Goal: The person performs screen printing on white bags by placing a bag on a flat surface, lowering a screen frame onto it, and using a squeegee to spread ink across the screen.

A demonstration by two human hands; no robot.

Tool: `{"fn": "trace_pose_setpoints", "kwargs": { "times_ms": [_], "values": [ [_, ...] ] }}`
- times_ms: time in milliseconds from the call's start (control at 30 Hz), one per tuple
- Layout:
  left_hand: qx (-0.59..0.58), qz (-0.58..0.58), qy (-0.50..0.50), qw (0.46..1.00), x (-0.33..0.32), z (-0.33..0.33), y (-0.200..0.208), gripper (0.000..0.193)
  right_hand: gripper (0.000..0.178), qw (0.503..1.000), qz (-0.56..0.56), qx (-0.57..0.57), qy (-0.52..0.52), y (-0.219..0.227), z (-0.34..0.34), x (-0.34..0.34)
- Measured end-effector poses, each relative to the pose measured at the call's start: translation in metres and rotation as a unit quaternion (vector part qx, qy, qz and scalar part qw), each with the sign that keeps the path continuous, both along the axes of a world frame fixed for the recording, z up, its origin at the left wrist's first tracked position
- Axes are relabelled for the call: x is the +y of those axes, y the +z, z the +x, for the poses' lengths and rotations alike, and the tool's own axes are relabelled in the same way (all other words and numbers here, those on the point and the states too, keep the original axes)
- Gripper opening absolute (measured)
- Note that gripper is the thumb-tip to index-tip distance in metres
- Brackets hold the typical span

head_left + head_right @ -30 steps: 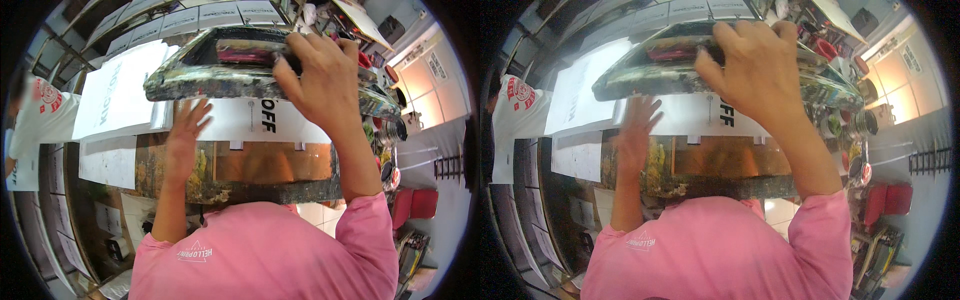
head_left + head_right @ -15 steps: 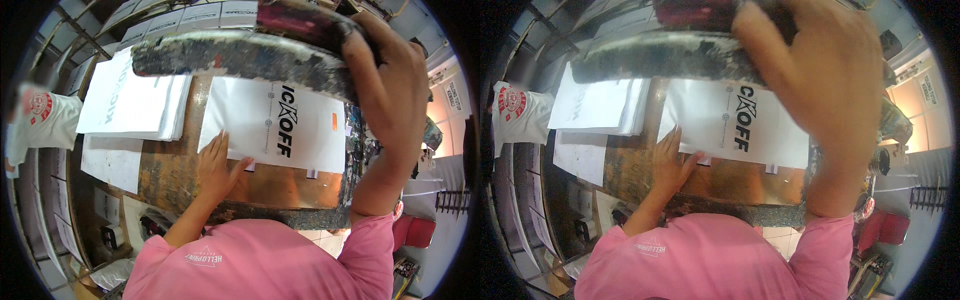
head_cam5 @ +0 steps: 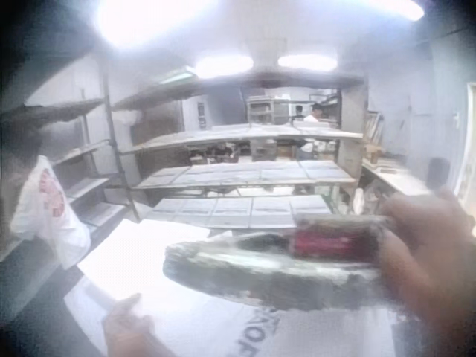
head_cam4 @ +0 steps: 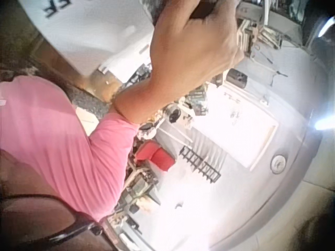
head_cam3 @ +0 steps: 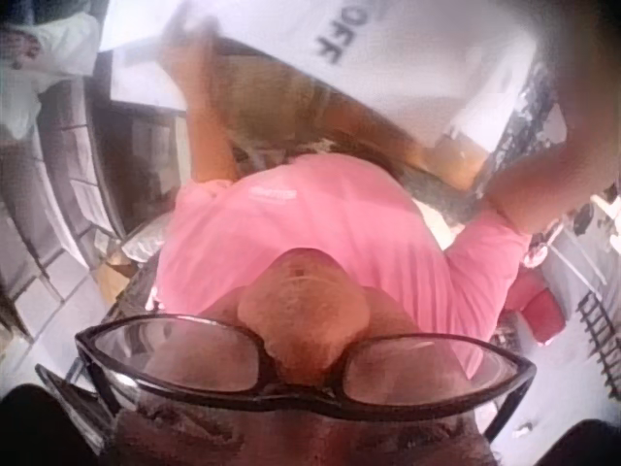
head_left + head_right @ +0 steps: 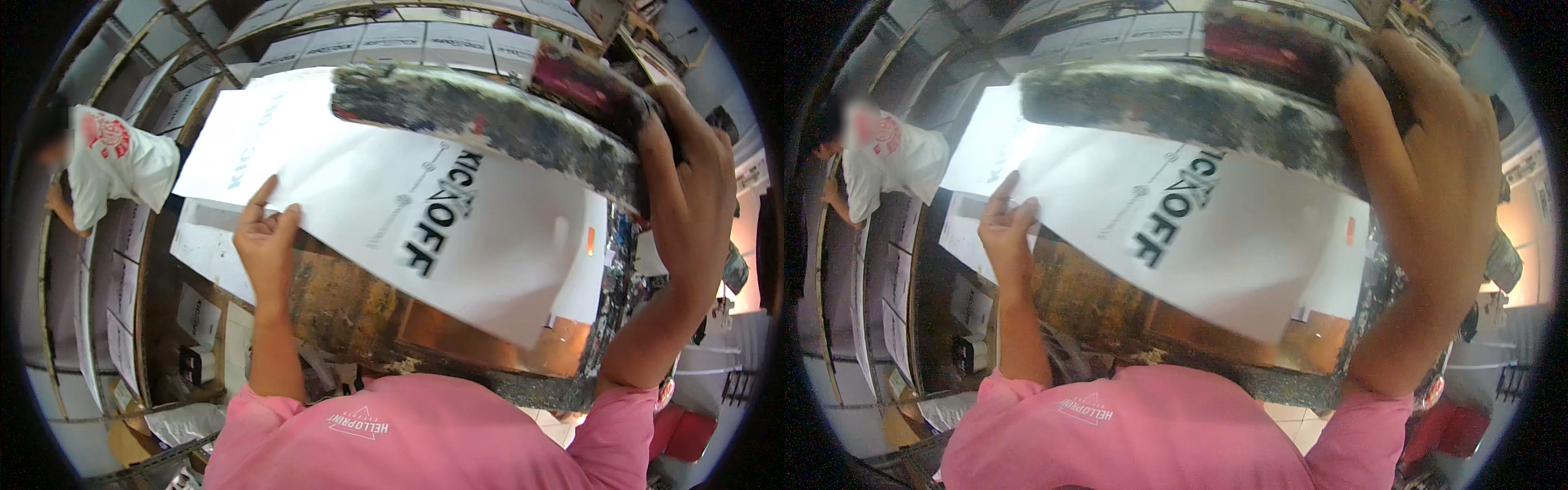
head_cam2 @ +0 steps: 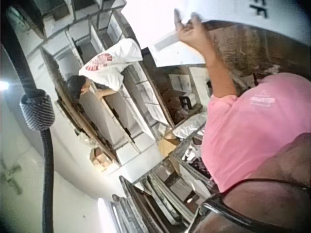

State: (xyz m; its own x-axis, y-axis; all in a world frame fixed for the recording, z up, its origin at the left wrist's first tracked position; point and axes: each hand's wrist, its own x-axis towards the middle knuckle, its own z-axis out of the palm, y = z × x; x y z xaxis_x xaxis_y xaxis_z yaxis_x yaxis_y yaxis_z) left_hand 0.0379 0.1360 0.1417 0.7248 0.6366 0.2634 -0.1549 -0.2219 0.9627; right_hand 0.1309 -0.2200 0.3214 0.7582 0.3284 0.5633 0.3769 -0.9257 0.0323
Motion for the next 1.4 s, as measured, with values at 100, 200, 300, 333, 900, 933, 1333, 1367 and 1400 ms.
{"fn": "trace_pose_setpoints", "kwargs": {
  "times_ms": [100, 200, 300, 333, 900, 933, 1333, 1367, 1400],
  "values": [
    [-0.027, -0.002, -0.003, 1.0, 0.094, -0.009, -0.004, 0.061, 0.042, 0.999, -0.02, -0.013, -0.025, -0.003, -0.001, 0.002],
    [0.065, -0.012, -0.014, 0.998, 0.184, -0.003, -0.003, 0.067, 0.039, 0.997, -0.002, -0.069, 0.021, -0.009, 0.0, 0.001],
    [0.178, 0.042, 0.004, 0.983, 0.24, 0.021, 0.01, 0.075, 0.041, 0.994, 0.011, -0.113, 0.004, -0.011, -0.007, -0.002],
    [0.213, 0.052, 0.036, 0.975, 0.272, 0.008, 0.003, 0.076, 0.043, 0.995, 0.015, -0.093, 0.025, -0.018, 0.001, 0.005],
    [0.061, -0.513, -0.317, 0.795, -0.101, -0.1, -0.039, 0.11, 0.049, 0.965, -0.046, 0.235, 0.107, -0.143, -0.1, -0.015],
    [0.136, -0.516, -0.271, 0.801, -0.096, -0.106, -0.063, 0.112, 0.042, 0.957, -0.056, 0.266, 0.1, -0.164, -0.109, -0.014],
    [0.266, -0.473, -0.22, 0.811, -0.082, -0.118, -0.15, 0.105, 0.043, 0.964, 0.02, 0.231, 0.132, -0.294, 0.003, -0.004],
    [0.255, -0.474, -0.232, 0.81, -0.079, -0.123, -0.153, 0.105, 0.04, 0.969, 0.017, 0.207, 0.135, -0.299, 0.029, -0.003],
    [0.213, -0.497, -0.27, 0.797, -0.072, -0.13, -0.165, 0.099, 0.037, 0.974, 0.009, 0.187, 0.13, -0.307, 0.058, -0.004]
  ]
}}
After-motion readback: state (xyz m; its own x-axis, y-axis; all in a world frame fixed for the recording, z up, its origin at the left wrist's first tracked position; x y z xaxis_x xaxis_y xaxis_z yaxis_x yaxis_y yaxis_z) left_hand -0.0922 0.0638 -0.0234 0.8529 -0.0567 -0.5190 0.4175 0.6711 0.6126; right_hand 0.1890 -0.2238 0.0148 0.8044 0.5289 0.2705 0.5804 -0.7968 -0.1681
